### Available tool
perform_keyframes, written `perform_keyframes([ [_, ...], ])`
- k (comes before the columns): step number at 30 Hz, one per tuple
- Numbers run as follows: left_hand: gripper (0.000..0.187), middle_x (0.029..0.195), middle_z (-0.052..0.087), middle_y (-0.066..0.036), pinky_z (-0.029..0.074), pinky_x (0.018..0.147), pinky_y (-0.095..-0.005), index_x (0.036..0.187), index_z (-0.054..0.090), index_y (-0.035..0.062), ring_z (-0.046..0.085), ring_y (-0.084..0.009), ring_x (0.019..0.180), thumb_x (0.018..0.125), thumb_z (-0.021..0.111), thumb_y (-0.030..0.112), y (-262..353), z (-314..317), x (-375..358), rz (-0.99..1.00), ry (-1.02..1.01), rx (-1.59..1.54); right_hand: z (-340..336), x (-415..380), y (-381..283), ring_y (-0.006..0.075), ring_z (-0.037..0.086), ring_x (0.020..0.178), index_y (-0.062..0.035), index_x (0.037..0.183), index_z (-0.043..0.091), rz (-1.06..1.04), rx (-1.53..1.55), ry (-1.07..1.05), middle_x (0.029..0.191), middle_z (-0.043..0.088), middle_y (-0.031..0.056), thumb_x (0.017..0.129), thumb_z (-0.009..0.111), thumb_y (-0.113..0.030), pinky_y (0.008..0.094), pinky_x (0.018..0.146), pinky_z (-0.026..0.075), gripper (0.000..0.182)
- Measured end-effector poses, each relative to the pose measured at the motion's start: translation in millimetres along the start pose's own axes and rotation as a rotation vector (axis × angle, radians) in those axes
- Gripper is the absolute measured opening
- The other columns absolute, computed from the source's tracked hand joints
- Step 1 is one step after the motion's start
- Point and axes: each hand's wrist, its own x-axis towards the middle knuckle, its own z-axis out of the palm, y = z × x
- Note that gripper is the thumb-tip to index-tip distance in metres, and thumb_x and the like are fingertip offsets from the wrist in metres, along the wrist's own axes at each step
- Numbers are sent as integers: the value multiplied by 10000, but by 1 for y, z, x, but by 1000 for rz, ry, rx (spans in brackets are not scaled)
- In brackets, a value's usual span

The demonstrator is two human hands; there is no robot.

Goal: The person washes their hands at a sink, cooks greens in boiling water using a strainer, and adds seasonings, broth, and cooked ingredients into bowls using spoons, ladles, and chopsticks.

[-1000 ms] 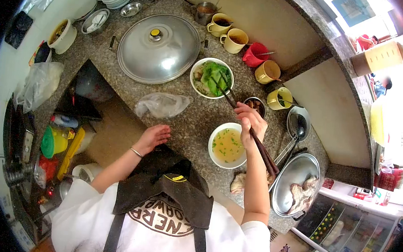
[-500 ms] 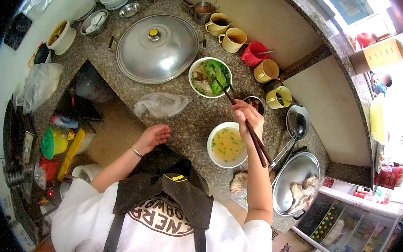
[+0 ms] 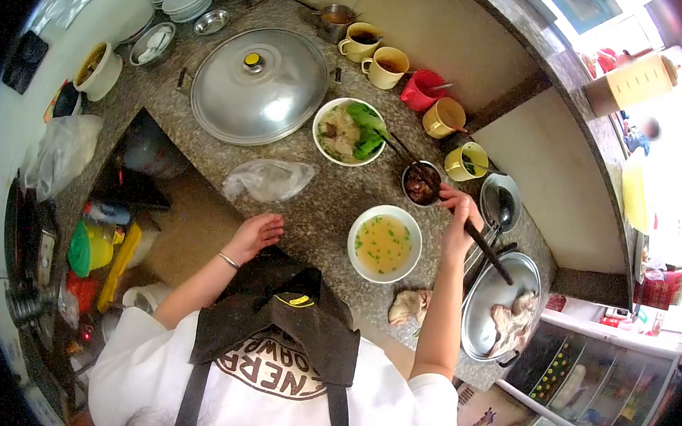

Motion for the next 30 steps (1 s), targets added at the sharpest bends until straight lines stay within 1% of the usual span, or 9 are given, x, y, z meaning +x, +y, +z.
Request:
perform_keyframes([
  [7, 265, 1005, 577, -40, 446, 767, -312, 1037, 538, 71, 556, -163, 908, 851, 527, 260, 0, 11, 8, -30, -33, 60, -9, -4, -27, 271, 603, 828, 35, 632, 521, -96, -55, 19, 774, 609, 143, 915, 383, -225, 344, 747, 460, 408],
  [11, 286, 1032, 569, -40, 443, 775, -309, 1057, 525, 70, 550, -163, 927, 850, 527, 268, 1, 18, 13, -31, -50, 109, 25, -3, -23, 247, 613, 771, 47, 691, 553, -254, -130, -227, 811, 623, 137, 881, 452, -165, 311, 664, 484, 303],
  [13, 309, 1046, 563, -42, 440, 787, -306, 1079, 512, 67, 545, -164, 942, 851, 524, 274, 4, 24, 13, -36, -52, 137, 34, 3, -18, 217, 610, 744, 49, 747, 578, -169, -209, -259, 829, 625, 133, 869, 475, -140, 288, 661, 484, 248],
  [14, 309, 1046, 563, -42, 440, 787, -306, 1079, 512, 67, 545, -164, 942, 851, 524, 274, 6, 26, 14, -35, -58, 148, 30, 8, -13, 195, 604, 723, 53, 794, 590, -198, -209, -224, 842, 628, 127, 866, 481, -137, 284, 653, 484, 230],
  [18, 275, 994, 576, -31, 450, 753, -282, 1042, 530, 68, 559, -145, 895, 851, 526, 265, 8, 36, 9, 6, -34, 165, 0, 14, -16, 256, 609, 827, 35, 665, 546, -181, -99, -102, 800, 618, 150, 875, 456, -142, 329, 708, 475, 289],
  [22, 281, 983, 577, -44, 463, 746, -276, 1047, 523, 48, 571, -145, 871, 858, 521, 256, 8, 52, 23, 36, -60, 274, -36, 1, -35, 279, 600, 835, 41, 659, 525, -134, -1, 55, 798, 608, 165, 898, 381, -160, 353, 774, 456, 344],
  [24, 288, 959, 580, -44, 467, 735, -269, 1054, 521, 46, 574, -139, 849, 858, 523, 257, 15, 75, 36, 52, -130, 358, -64, -12, -37, 292, 599, 834, 33, 632, 490, -116, -118, 189, 801, 601, 175, 907, 323, -155, 385, 799, 453, 373],
  [27, 300, 906, 579, -41, 476, 705, -257, 1055, 525, 39, 573, -123, 807, 857, 531, 264, 16, 122, 64, 94, -238, 469, -94, -43, -35, 315, 578, 845, 22, 639, 452, -24, 133, 462, 802, 577, 186, 922, 301, -208, 423, 826, 440, 395],
  [30, 275, 880, 580, -31, 472, 692, -259, 1037, 538, 45, 568, -118, 795, 861, 529, 257, 10, 164, 109, 92, -307, 587, -122, -85, -29, 310, 525, 868, 0, 666, 450, -11, 140, 531, 819, 533, 181, 931, 322, -288, 465, 884, 402, 411],
])
